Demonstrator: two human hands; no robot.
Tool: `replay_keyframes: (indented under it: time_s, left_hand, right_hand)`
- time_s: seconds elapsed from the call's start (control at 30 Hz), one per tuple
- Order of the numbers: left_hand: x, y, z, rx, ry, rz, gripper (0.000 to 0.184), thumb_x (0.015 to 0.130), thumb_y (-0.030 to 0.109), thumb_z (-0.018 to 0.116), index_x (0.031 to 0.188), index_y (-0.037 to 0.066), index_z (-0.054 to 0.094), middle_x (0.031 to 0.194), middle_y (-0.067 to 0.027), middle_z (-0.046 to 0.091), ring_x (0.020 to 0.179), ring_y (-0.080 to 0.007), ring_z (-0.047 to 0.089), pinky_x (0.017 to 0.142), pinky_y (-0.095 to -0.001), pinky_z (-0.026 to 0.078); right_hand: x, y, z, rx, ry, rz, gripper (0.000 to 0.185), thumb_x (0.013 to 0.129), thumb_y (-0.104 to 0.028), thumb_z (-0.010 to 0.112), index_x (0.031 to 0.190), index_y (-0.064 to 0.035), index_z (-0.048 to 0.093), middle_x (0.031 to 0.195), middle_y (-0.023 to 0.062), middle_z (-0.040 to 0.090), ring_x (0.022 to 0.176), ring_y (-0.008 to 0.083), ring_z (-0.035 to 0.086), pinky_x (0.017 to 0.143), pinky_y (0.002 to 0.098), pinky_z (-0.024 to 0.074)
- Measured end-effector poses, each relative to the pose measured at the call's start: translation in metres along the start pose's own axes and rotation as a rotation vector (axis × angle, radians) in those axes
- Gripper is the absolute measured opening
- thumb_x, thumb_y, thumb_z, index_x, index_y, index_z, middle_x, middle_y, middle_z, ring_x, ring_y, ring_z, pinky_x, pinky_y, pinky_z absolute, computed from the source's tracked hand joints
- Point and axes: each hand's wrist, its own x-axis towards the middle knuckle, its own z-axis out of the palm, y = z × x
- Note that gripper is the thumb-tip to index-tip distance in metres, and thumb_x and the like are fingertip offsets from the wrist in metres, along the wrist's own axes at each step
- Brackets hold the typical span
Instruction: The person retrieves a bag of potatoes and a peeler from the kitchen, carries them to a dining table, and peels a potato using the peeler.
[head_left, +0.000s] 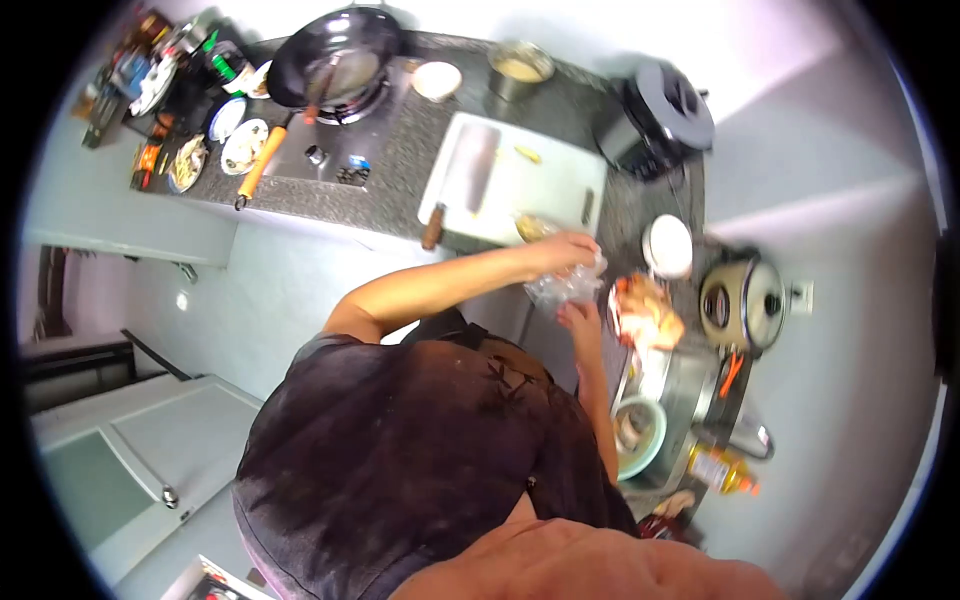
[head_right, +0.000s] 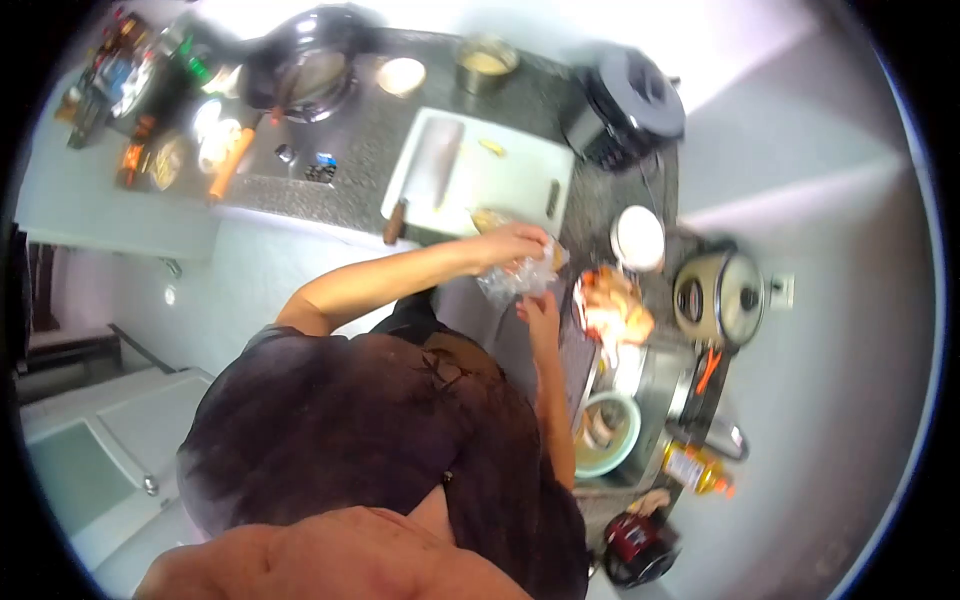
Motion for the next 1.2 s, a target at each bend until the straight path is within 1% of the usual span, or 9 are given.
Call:
replay_keyframes:
  time_s: [0.13, 0.33, 0.4, 0.53, 0.7, 0.8, 0.97, 1.1, 1.2]
  left_hand:
    - [0.042, 0.016, -0.062, -0.153, -0.074, 0.094, 0.009, 0.08, 0.015, 0.062, 0.085, 0.008, 0.059, 0.06, 0.0032, 0.045, 0.045, -0.0067, 0.038, 0.041, -0.023, 0.029]
    - [0.069, 0.024, -0.107, 0.0, -0.079, 0.146, 0.01, 0.078, 0.015, 0.063, 0.079, 0.006, 0.058, 0.057, -0.0014, 0.045, 0.044, -0.0107, 0.044, 0.039, -0.0281, 0.036]
    - [0.076, 0.011, -0.117, 0.154, -0.064, -0.007, 0.011, 0.08, 0.015, 0.059, 0.082, 0.006, 0.054, 0.057, -0.0013, 0.044, 0.043, -0.0096, 0.039, 0.038, -0.0288, 0.03]
    - [0.061, 0.013, -0.141, 0.039, -0.206, 0.039, 0.013, 0.081, 0.016, 0.056, 0.077, 0.004, 0.054, 0.055, -0.0032, 0.046, 0.043, -0.0125, 0.045, 0.039, -0.0299, 0.037]
    - [0.047, 0.029, -0.149, 0.086, -0.038, -0.054, 0.015, 0.085, 0.019, 0.056, 0.079, 0.005, 0.058, 0.053, -0.0017, 0.043, 0.041, -0.0117, 0.04, 0.039, -0.0291, 0.035]
    - [0.043, 0.029, -0.155, 0.022, 0.025, -0.066, 0.017, 0.085, 0.02, 0.057, 0.092, 0.005, 0.064, 0.054, -0.0015, 0.044, 0.043, -0.0113, 0.042, 0.041, -0.0294, 0.037]
    - [0.075, -0.001, -0.171, 0.229, 0.117, 0.011, 0.034, 0.079, 0.017, 0.063, 0.112, 0.01, 0.067, 0.073, -0.0055, 0.064, 0.06, -0.0152, 0.055, 0.052, -0.033, 0.045]
    - [0.082, -0.007, -0.172, 0.425, 0.156, 0.118, 0.037, 0.074, 0.016, 0.066, 0.11, 0.01, 0.069, 0.086, -0.0069, 0.07, 0.072, -0.0177, 0.063, 0.063, -0.0334, 0.05]
    - [0.066, 0.015, -0.159, 0.646, -0.044, 0.081, 0.032, 0.07, 0.016, 0.068, 0.101, 0.01, 0.072, 0.091, -0.0092, 0.071, 0.082, -0.0199, 0.066, 0.071, -0.0346, 0.051]
  right_hand:
    - [0.048, -0.034, 0.04, 0.029, 0.067, -0.075, 0.018, 0.09, -0.012, 0.055, 0.104, -0.0008, 0.055, 0.094, 0.0054, 0.059, 0.084, 0.0136, 0.06, 0.074, 0.0268, 0.0507]
    - [0.087, -0.087, 0.078, 0.027, 0.202, -0.159, 0.023, 0.087, -0.005, 0.049, 0.108, -0.0019, 0.059, 0.098, 0.0021, 0.06, 0.085, 0.01, 0.058, 0.076, 0.0247, 0.0488]
    - [0.094, -0.096, 0.086, 0.111, 0.139, -0.082, 0.03, 0.084, -0.002, 0.05, 0.112, -0.0027, 0.059, 0.1, 0.0022, 0.061, 0.086, 0.0104, 0.058, 0.076, 0.0239, 0.0484]
    - [0.109, -0.089, 0.084, -0.018, 0.001, 0.03, 0.032, 0.083, -0.006, 0.054, 0.114, -0.0041, 0.058, 0.102, 0.0028, 0.061, 0.085, 0.0095, 0.058, 0.072, 0.0238, 0.0475]
    - [0.118, -0.117, 0.095, -0.197, -0.157, 0.188, 0.028, 0.086, -0.012, 0.055, 0.113, -0.0049, 0.058, 0.101, 0.0038, 0.061, 0.082, 0.0145, 0.06, 0.069, 0.0282, 0.0485]
    - [0.142, -0.108, 0.094, -0.12, -0.237, 0.162, 0.03, 0.087, -0.012, 0.053, 0.116, -0.0035, 0.056, 0.104, 0.0055, 0.062, 0.087, 0.0165, 0.062, 0.072, 0.0308, 0.0505]
    - [0.154, -0.108, 0.085, -0.104, -0.274, 0.202, 0.032, 0.089, -0.013, 0.053, 0.119, -0.0016, 0.054, 0.109, 0.0091, 0.062, 0.095, 0.0221, 0.063, 0.082, 0.0361, 0.0519]
    - [0.118, -0.14, 0.092, 0.225, -0.257, 0.238, 0.033, 0.09, -0.017, 0.054, 0.118, 0.0009, 0.054, 0.109, 0.0096, 0.062, 0.102, 0.0239, 0.06, 0.083, 0.0354, 0.051]
    - [0.115, -0.136, 0.083, 0.345, -0.233, 0.303, 0.035, 0.091, -0.02, 0.054, 0.119, 0.0002, 0.054, 0.111, 0.0088, 0.061, 0.101, 0.0203, 0.059, 0.082, 0.032, 0.0485]
